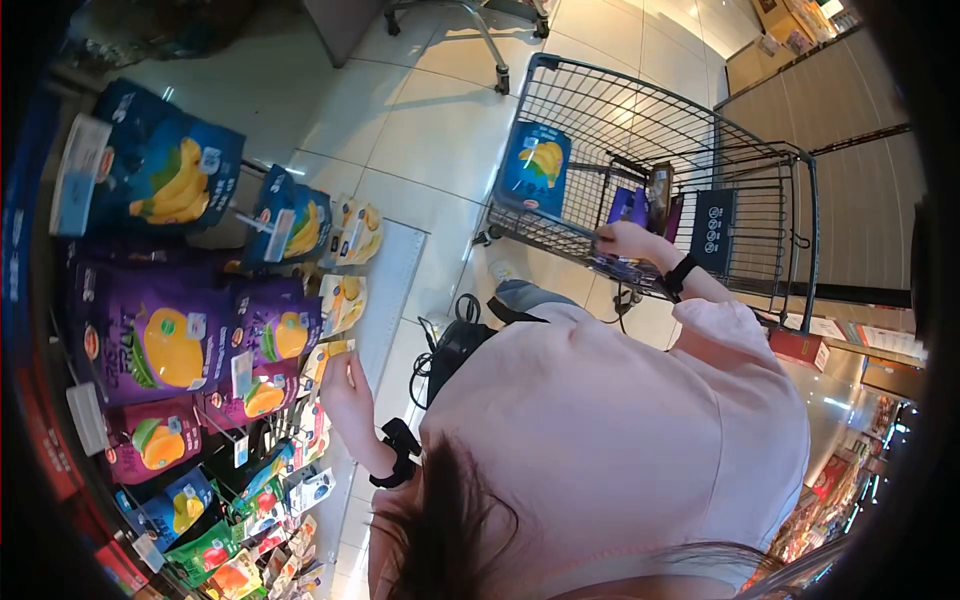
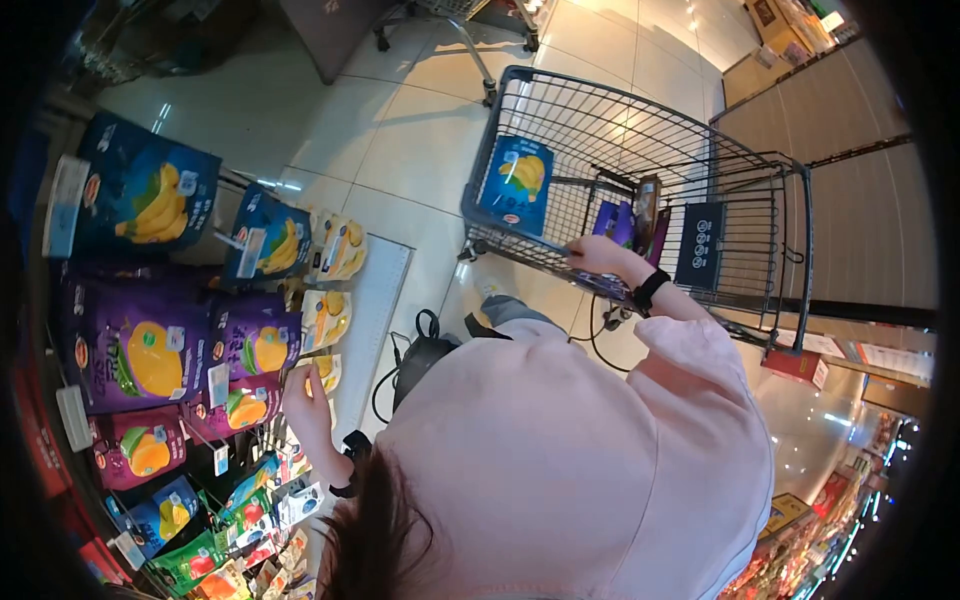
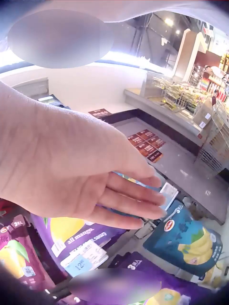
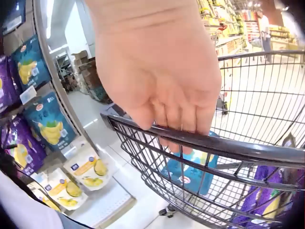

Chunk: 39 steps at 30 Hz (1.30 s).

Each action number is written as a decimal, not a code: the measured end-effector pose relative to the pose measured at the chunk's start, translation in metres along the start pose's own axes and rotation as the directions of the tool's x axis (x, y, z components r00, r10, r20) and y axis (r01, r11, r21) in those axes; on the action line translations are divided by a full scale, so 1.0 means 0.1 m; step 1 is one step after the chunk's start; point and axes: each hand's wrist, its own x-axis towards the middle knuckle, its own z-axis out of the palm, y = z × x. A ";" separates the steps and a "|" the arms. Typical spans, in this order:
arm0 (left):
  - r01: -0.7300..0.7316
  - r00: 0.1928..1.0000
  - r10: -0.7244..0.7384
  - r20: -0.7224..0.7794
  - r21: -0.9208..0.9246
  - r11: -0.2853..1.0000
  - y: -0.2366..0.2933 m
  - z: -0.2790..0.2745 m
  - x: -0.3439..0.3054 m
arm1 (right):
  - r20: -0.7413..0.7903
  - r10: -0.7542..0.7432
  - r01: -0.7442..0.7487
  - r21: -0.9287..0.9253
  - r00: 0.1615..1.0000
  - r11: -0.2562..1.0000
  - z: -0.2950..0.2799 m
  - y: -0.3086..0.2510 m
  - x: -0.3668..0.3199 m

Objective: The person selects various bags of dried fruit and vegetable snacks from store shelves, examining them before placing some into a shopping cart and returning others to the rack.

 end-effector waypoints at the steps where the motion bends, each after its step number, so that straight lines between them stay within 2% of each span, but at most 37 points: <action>1: -0.019 1.000 0.019 0.016 -0.003 1.000 0.15 0.08 0.07 | 0.073 -0.034 0.028 0.094 0.997 0.995 -0.02 0.01 -0.01; 4: -0.071 0.994 0.073 0.075 -0.033 0.997 0.52 0.29 0.21 | 0.272 -0.161 0.082 0.281 0.949 0.956 -0.02 0.26 0.20; 5: -0.075 0.993 0.078 0.088 -0.043 0.996 0.64 0.35 0.25 | 0.444 -0.241 0.096 0.325 0.863 0.941 -0.11 0.31 0.38; 6: -0.077 0.992 0.081 0.096 -0.048 0.996 0.74 0.41 0.29 | 0.499 -0.161 -0.099 0.454 0.852 0.885 -0.18 0.37 0.47; 8: -0.051 0.990 0.051 0.132 -0.003 0.999 0.82 0.48 0.30 | 0.388 -0.086 -0.113 0.462 0.917 0.880 -0.14 0.64 1.00; 9: -0.016 0.989 0.013 0.147 0.016 1.000 0.85 0.53 0.28 | 0.307 -0.140 0.012 0.383 0.941 0.924 0.02 0.99 1.53; 10: 0.019 0.987 -0.025 0.157 0.036 0.999 0.87 0.59 0.27 | 0.071 -0.149 0.121 0.306 0.986 0.944 0.09 1.15 1.86; 12: 0.088 0.971 -0.103 0.215 0.080 0.993 0.95 0.67 0.25 | -0.200 -0.045 0.072 0.129 0.979 0.989 0.18 1.35 2.51; 14: 0.132 0.954 -0.160 0.255 0.123 0.984 1.02 0.73 0.25 | -0.156 0.016 -0.012 0.028 0.988 1.000 -0.17 1.13 2.71; 15: 0.171 0.955 -0.193 0.226 0.113 0.979 1.01 0.79 0.21 | -0.272 0.141 -0.132 0.049 0.952 0.990 -0.06 1.26 3.03; 16: 0.210 0.954 -0.229 0.194 0.110 0.971 0.98 0.84 0.14 | -0.432 0.148 -0.123 0.086 0.890 0.989 0.04 1.35 3.23; 17: 0.250 0.952 -0.264 0.154 0.107 0.962 0.96 0.90 0.07 | -0.520 0.203 -0.103 0.215 0.830 0.971 0.10 1.41 3.44; 18: 0.282 0.949 -0.292 0.116 0.101 0.954 0.96 0.98 0.02 | -0.592 0.148 -0.035 0.198 0.792 0.980 0.36 1.68 3.82; 20: 0.306 0.927 -0.328 0.181 0.138 0.942 0.96 1.12 -0.03 | -0.632 0.194 -0.163 0.108 0.750 0.981 0.24 1.37 3.72; 22: 0.257 0.932 -0.278 0.234 0.116 0.959 0.96 1.25 -0.04 | -0.730 0.096 -0.212 -0.069 0.677 0.975 0.35 1.52 3.91; 24: 0.281 0.939 -0.291 0.185 0.077 0.957 0.96 1.34 -0.06 | -0.626 0.303 -0.304 0.110 0.718 0.946 0.32 1.44 3.94; 26: 0.286 0.944 -0.286 0.163 0.024 0.958 0.98 1.38 -0.07 | -0.540 0.368 -0.416 0.036 0.757 0.909 0.18 1.23 3.79; 28: 0.242 0.951 -0.250 0.183 0.066 0.968 1.01 1.37 -0.04 | -0.341 0.308 -0.378 -0.163 0.888 0.911 0.28 1.35 3.79; 30: 0.204 0.960 -0.210 0.187 0.050 0.978 1.02 1.36 -0.06 | -0.267 0.206 -0.249 -0.138 0.941 0.959 0.44 1.50 3.70; 31: 0.210 0.962 -0.213 0.170 0.035 0.977 1.02 1.35 -0.07 | -0.280 0.167 -0.217 -0.159 0.945 0.963 0.48 1.50 3.60; 32: 0.216 0.964 -0.216 0.152 0.021 0.976 1.03 1.32 -0.08 | -0.289 0.067 -0.140 -0.238 0.955 0.961 0.54 1.58 3.58; 33: 0.214 0.967 -0.214 0.138 0.014 0.977 1.03 1.27 -0.07 | -0.251 0.080 -0.116 -0.133 0.965 0.984 0.49 1.58 3.49; 34: 0.213 0.969 -0.212 0.124 0.008 0.977 1.04 1.22 -0.06 | -0.237 0.024 -0.054 -0.122 0.971 0.991 0.38 1.50 3.30; 36: 0.201 0.976 -0.201 0.082 0.005 0.980 1.01 1.11 -0.10 | -0.279 -0.092 0.034 -0.208 0.956 0.977 0.32 1.51 3.04; 38: 0.175 0.984 -0.176 0.029 0.014 0.984 0.93 1.02 -0.16 | -0.304 -0.031 -0.010 -0.131 0.952 0.991 0.06 1.35 2.70; 39: 0.175 0.984 -0.175 0.011 0.008 0.985 0.91 0.94 -0.17 | -0.412 0.054 -0.112 -0.116 0.910 0.987 -0.12 1.19 2.46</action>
